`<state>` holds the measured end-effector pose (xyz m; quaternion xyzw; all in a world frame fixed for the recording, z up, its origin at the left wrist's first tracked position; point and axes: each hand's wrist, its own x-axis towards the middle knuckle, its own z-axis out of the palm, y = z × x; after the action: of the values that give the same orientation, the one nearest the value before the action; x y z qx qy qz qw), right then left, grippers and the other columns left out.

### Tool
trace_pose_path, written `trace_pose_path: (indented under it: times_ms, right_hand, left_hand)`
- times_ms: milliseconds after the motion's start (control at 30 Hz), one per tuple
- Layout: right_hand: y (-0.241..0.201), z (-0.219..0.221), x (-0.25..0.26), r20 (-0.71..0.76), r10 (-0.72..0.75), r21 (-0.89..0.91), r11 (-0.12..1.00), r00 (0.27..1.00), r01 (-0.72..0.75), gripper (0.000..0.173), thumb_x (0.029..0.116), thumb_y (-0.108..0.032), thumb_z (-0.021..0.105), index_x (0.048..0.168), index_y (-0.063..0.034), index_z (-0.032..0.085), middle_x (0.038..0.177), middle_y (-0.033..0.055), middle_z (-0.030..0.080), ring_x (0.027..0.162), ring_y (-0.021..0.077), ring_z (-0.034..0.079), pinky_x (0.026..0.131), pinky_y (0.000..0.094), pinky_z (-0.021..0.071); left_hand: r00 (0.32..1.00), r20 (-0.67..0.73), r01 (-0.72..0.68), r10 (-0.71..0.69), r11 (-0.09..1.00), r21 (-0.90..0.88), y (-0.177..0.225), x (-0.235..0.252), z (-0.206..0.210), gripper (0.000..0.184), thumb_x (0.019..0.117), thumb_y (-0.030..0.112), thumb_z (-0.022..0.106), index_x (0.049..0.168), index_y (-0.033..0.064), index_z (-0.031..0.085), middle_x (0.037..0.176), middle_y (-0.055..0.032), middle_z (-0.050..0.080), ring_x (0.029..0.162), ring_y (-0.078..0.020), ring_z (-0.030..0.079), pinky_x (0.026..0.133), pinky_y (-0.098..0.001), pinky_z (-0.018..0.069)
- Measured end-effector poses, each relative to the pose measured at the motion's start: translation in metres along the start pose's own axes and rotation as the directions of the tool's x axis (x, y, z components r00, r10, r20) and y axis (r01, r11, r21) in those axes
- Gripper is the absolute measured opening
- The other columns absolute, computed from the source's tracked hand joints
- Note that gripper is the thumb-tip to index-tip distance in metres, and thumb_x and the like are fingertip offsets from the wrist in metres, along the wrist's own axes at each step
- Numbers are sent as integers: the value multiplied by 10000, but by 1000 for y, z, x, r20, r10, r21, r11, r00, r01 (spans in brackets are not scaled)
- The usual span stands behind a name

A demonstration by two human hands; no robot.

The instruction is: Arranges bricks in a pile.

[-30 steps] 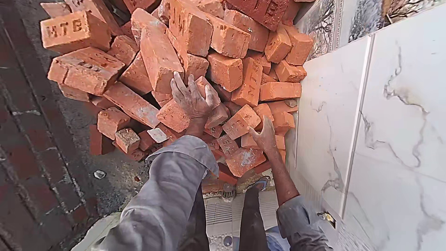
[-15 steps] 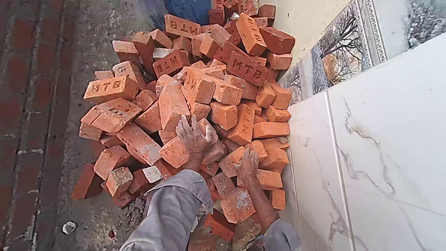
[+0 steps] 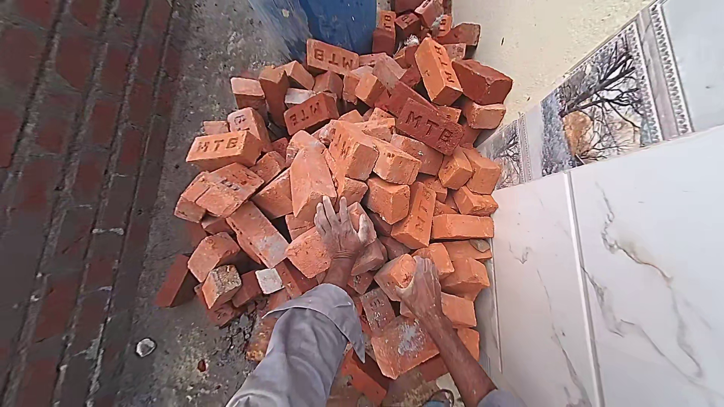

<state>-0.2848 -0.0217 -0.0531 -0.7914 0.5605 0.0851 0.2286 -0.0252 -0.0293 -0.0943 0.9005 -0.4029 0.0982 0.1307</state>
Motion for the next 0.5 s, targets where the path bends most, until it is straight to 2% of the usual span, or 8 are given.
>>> trace_pose_path:
  times_ms: [67,167,200,300,367,433,500]
  right_hand:
    - [1,-48,4,-34,-35,32,999,999,36,1005,559,-636,831,1372,-99,585,1283,99,637,1194,261,609,978,430,538]
    - [9,-149,48,-106,-49,142,988,993,64,1018,532,-641,864,1369,-138,576,1296,54,630,1204,197,599,1009,398,530]
    - [10,-191,65,-137,-38,185,981,990,64,1001,525,-605,889,1360,-145,584,1277,53,641,1171,188,619,991,411,543]
    - [-14,-314,116,-271,-28,204,975,962,86,902,525,-472,925,1300,-133,611,1161,112,664,1015,255,673,824,528,572]
    - [-36,-373,155,-397,-61,104,988,916,110,894,579,-445,913,1323,-63,597,1229,173,645,1124,319,639,919,559,518]
    - [-40,-406,214,-560,-71,15,995,825,96,916,592,-488,882,1338,-58,568,1288,181,626,1206,333,607,984,542,497]
    - [-32,-425,267,-677,-45,24,996,735,83,954,670,-452,850,1461,-59,490,1382,213,565,1288,364,545,1037,537,473]
  left_hand:
    - [1000,20,2,-2,1000,-8,3,-5,-1,819,906,717,310,1522,211,499,1647,-212,302,1518,-421,270,1227,-576,210]
    - [1000,30,10,-9,1000,-15,4,-4,1,815,909,723,306,1533,230,483,1652,-207,294,1518,-422,267,1217,-582,217]
    - [999,36,13,-12,1000,-25,5,-5,0,814,910,722,308,1534,229,483,1653,-207,292,1519,-423,266,1215,-588,216]
    - [998,62,18,-15,999,-42,7,-5,-3,814,925,709,301,1545,210,468,1666,-207,265,1524,-432,251,1222,-601,197]
    - [997,76,22,-18,999,-44,9,-5,-3,813,926,711,299,1546,213,465,1667,-204,263,1524,-434,246,1220,-600,196]
    - [997,70,19,-16,999,-45,8,-4,-2,812,924,714,295,1537,214,479,1665,-202,270,1523,-433,250,1221,-597,197]
    - [998,64,16,-13,999,-39,4,-7,-2,811,918,716,298,1530,219,490,1664,-194,276,1525,-427,251,1222,-589,197]
